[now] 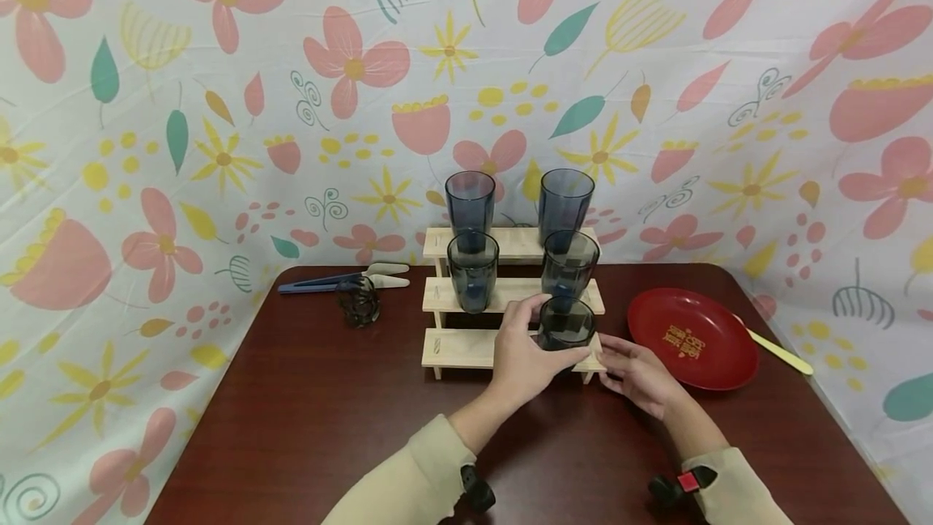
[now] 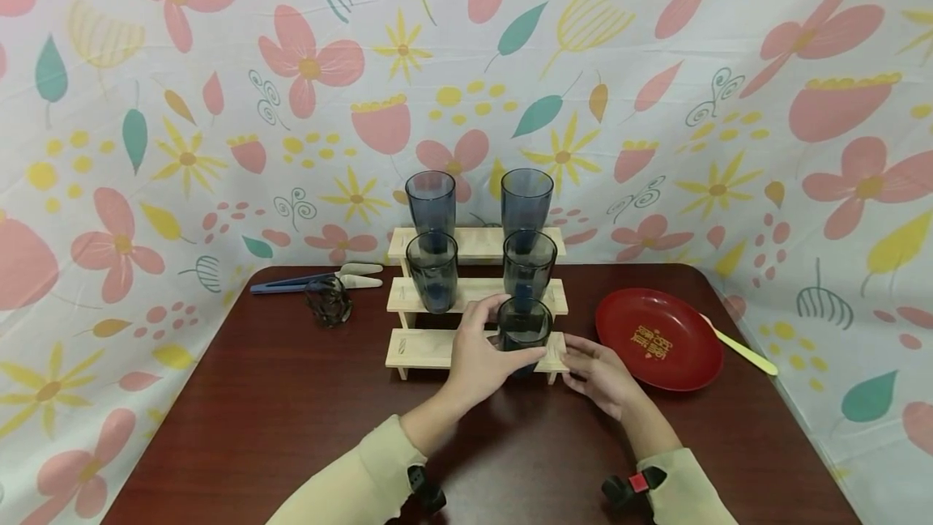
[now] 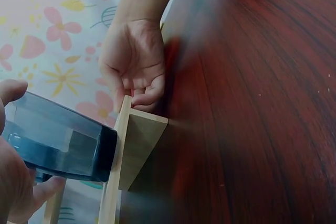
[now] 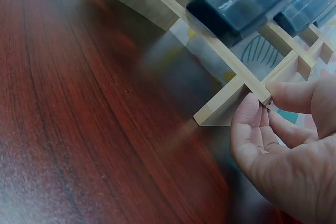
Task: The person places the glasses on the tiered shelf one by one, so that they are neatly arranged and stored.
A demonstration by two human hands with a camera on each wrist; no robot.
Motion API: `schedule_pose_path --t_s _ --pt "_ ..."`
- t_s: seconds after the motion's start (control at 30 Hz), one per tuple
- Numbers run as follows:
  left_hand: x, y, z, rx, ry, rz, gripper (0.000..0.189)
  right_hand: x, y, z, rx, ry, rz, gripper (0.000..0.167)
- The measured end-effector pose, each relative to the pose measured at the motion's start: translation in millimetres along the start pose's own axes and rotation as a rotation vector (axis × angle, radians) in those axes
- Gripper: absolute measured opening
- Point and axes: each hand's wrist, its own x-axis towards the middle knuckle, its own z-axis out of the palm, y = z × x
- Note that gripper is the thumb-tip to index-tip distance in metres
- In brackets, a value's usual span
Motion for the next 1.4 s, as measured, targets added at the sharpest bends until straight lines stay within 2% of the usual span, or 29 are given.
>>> schedule_pose_path --t_s 0.13,0.33,0.6,0.8,1.03,1.1,1.2,1.3,1.4 --pt "0.8 0.8 3.7 0.007 -0.021 0.003 0.083 -0.8 1.5 -0.3 0.002 0.011 -0.001 0.059" --pt "0.6 1.4 5.1 0.023 -0.039 0.003 0.084 -1.3 2.5 0.3 -0.006 0.022 0.002 0.065" --pt "-4.2 -3.1 -2.6 -0.023 -0.070 -0.001 0.086 -0.6 3.2 2.2 -0.017 0.017 0.006 0.065" --pt "-13.3 -12.4 -20.6 -0.118 -0.066 0.030 0.076 -0.5 4.1 2.4 0.002 0.019 -0.001 0.059" --pt "-36.8 -30.8 -60.9 -0.138 -0.059 0.031 0.072 0.4 3.5 3.5 0.003 0.019 -0.007 0.052" --pt "-43.0 -38.5 -74.9 -0.134 -0.038 0.030 0.070 0.5 2.3 3.2 -0.001 0.019 -0.006 0.053" --pt "-48.4 -49.8 -95.7 -0.130 0.033 0.054 0.066 0.6 0.5 2.9 -0.009 0.019 -0.007 0.057" --pt "-49.6 -60.1 -115.7 -0.126 0.146 0.095 0.060 1.2 0.6 2.6 -0.001 0.038 -0.003 0.056" --pt "-46.8 -71.2 -134.8 -0.084 0.281 0.120 0.056 1.7 2.3 1.7 0.005 0.041 0.000 0.053"
